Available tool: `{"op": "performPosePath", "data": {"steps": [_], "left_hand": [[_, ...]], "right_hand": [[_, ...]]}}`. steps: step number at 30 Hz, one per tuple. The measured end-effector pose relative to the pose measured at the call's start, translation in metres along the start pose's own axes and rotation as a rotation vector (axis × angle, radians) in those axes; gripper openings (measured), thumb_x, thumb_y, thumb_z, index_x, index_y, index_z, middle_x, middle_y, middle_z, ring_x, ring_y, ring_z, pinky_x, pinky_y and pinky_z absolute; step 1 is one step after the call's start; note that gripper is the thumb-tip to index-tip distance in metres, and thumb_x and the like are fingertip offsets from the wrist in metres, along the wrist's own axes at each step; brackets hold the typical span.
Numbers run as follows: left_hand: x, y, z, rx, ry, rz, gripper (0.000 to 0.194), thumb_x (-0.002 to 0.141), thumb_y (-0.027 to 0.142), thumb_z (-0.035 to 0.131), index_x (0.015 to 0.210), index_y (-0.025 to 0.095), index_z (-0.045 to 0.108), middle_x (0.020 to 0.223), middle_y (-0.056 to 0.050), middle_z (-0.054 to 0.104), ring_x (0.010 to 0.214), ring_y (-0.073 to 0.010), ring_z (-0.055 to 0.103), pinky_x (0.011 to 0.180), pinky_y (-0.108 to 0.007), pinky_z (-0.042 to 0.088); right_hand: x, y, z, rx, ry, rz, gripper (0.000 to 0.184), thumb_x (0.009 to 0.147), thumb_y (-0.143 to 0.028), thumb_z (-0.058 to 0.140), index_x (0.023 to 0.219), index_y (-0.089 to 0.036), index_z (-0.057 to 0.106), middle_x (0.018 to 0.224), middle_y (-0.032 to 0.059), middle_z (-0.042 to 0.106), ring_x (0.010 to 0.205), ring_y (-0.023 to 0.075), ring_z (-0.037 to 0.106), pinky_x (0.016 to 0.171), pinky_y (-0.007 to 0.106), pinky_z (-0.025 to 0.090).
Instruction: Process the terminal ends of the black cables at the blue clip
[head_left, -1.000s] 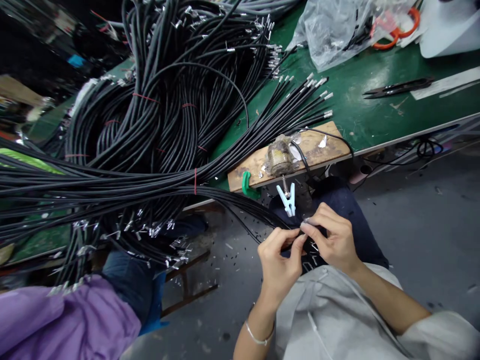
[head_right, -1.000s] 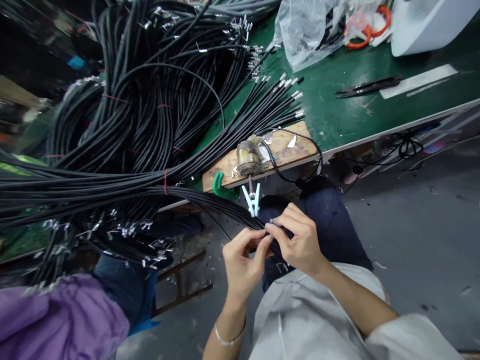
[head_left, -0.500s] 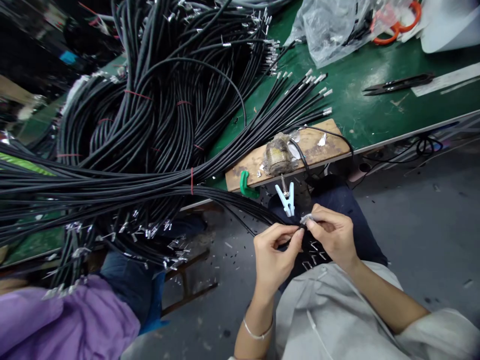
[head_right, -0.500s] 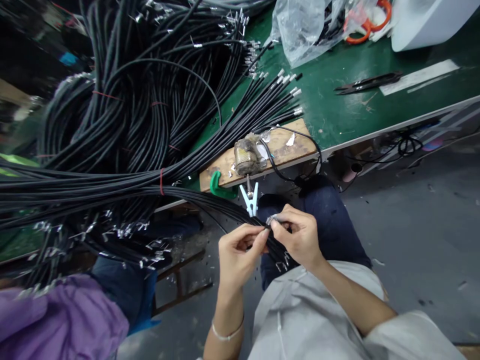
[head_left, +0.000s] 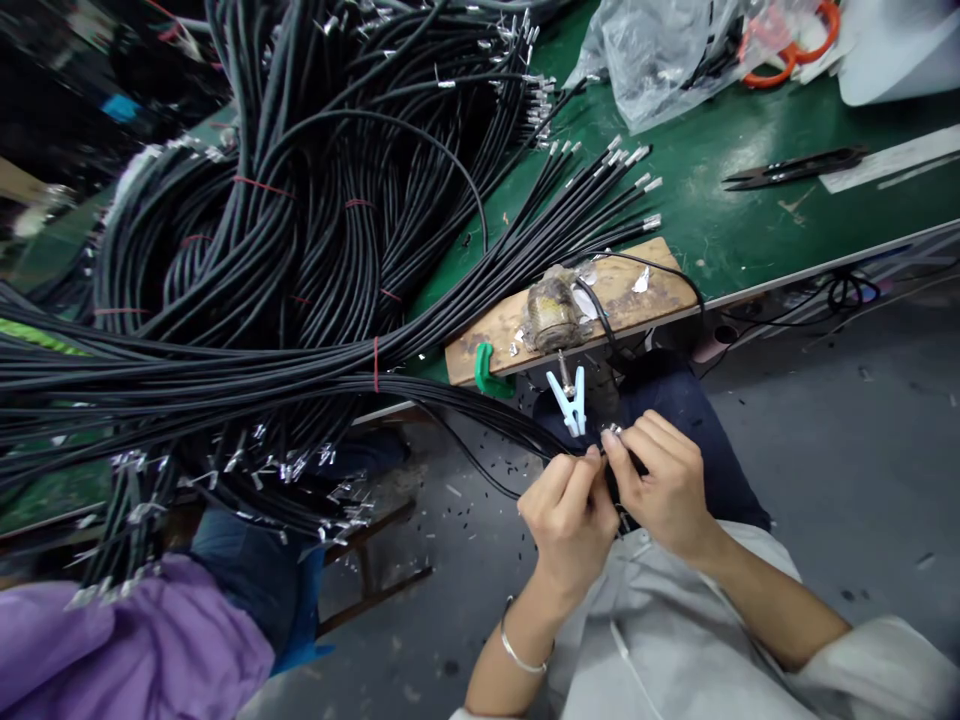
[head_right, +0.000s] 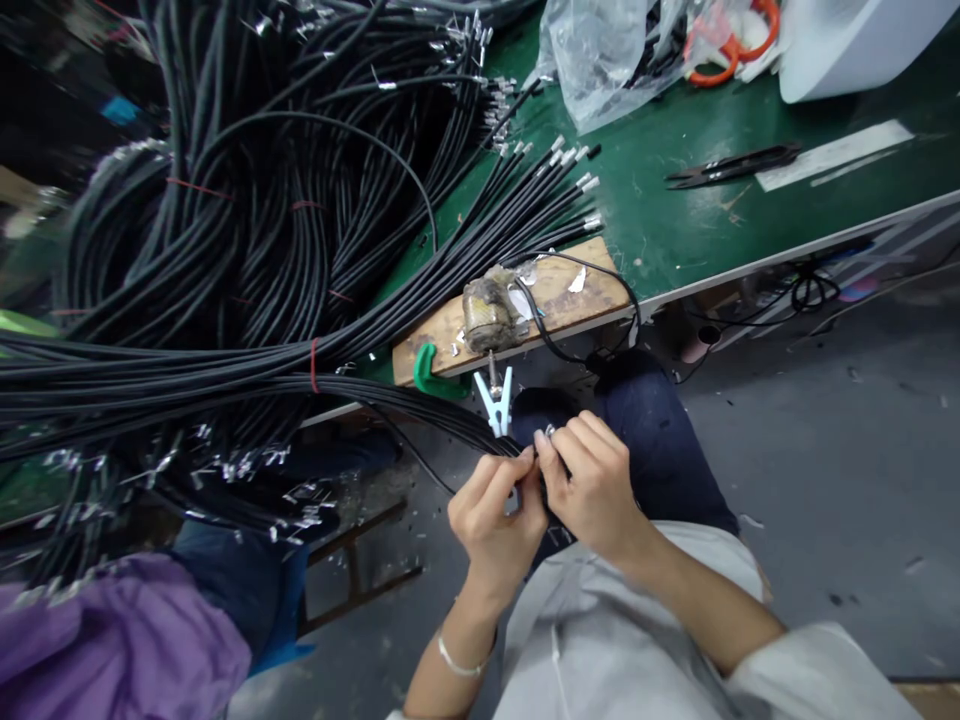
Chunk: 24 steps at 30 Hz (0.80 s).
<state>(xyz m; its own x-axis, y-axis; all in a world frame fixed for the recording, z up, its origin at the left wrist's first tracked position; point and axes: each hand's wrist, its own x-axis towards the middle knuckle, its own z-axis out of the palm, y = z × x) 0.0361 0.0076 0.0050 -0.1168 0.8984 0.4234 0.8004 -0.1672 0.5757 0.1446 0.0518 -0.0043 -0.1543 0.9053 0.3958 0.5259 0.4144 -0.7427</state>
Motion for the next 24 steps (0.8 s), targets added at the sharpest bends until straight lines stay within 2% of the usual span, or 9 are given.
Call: {"op": "performPosePath", "data": {"steps": [3,6,9,12,16,21,24], "left_hand": [[0.001,0.002,0.0,-0.025,-0.014,-0.056,0.011,0.082,0.009,0.06,0.082,0.019,0.066,0.063,0.001,0.054,0.053,-0.0098,0.049,0.051,-0.021,0.039],[0.007,0.003,-0.008,-0.201,-0.104,-0.218,0.004,0.082,0.014,0.063,0.083,0.017,0.065,0.069,0.0,0.059,0.057,-0.0106,0.055,0.054,-0.021,0.044],[0.013,0.004,-0.014,-0.325,-0.139,-0.31,0.003,0.082,0.019,0.066,0.081,0.017,0.066,0.071,-0.001,0.062,0.061,-0.0118,0.058,0.056,-0.021,0.046],[0.015,0.003,-0.016,-0.357,-0.141,-0.329,0.008,0.083,0.021,0.065,0.077,0.017,0.067,0.068,-0.001,0.063,0.06,-0.0119,0.058,0.056,-0.022,0.046],[0.015,0.001,-0.016,-0.387,-0.156,-0.343,0.015,0.087,0.024,0.06,0.076,0.017,0.067,0.067,-0.001,0.062,0.06,-0.0124,0.059,0.053,-0.021,0.043],[0.016,-0.003,-0.018,-0.42,-0.241,-0.407,0.024,0.088,0.029,0.058,0.07,0.015,0.066,0.062,-0.001,0.061,0.053,-0.0104,0.054,0.045,-0.02,0.036],[0.017,-0.006,-0.02,-0.451,-0.292,-0.446,0.029,0.088,0.032,0.057,0.066,0.015,0.065,0.059,-0.001,0.059,0.048,-0.0086,0.049,0.043,-0.02,0.033]], "right_hand": [[-0.006,0.002,0.005,0.009,0.096,-0.008,0.03,0.087,-0.012,0.053,0.059,-0.022,0.046,0.056,0.0004,0.044,0.059,0.0162,0.04,0.061,0.033,0.036],[-0.009,0.002,0.005,0.321,0.075,0.048,0.02,0.088,-0.012,0.051,0.07,-0.02,0.055,0.065,0.0034,0.054,0.064,0.017,0.047,0.064,0.034,0.04],[-0.01,0.0,0.006,0.663,0.032,0.256,0.022,0.091,-0.02,0.049,0.071,-0.019,0.059,0.067,0.0033,0.052,0.065,0.017,0.048,0.062,0.033,0.041],[-0.012,-0.001,0.012,0.86,0.047,0.437,0.03,0.091,-0.029,0.05,0.065,-0.019,0.059,0.067,0.0028,0.049,0.065,0.0166,0.047,0.059,0.032,0.04],[-0.014,0.003,0.019,0.988,0.028,0.521,0.027,0.089,-0.033,0.054,0.067,-0.018,0.063,0.069,0.0032,0.052,0.067,0.0167,0.049,0.061,0.031,0.042],[-0.004,0.01,0.014,1.099,-0.093,0.632,0.025,0.085,-0.034,0.056,0.069,-0.017,0.066,0.066,0.0021,0.055,0.061,0.0142,0.049,0.057,0.028,0.043],[0.007,0.012,0.004,1.103,-0.194,0.554,0.019,0.081,-0.034,0.061,0.084,-0.017,0.069,0.078,0.0036,0.06,0.066,0.0143,0.054,0.059,0.026,0.046]]}}
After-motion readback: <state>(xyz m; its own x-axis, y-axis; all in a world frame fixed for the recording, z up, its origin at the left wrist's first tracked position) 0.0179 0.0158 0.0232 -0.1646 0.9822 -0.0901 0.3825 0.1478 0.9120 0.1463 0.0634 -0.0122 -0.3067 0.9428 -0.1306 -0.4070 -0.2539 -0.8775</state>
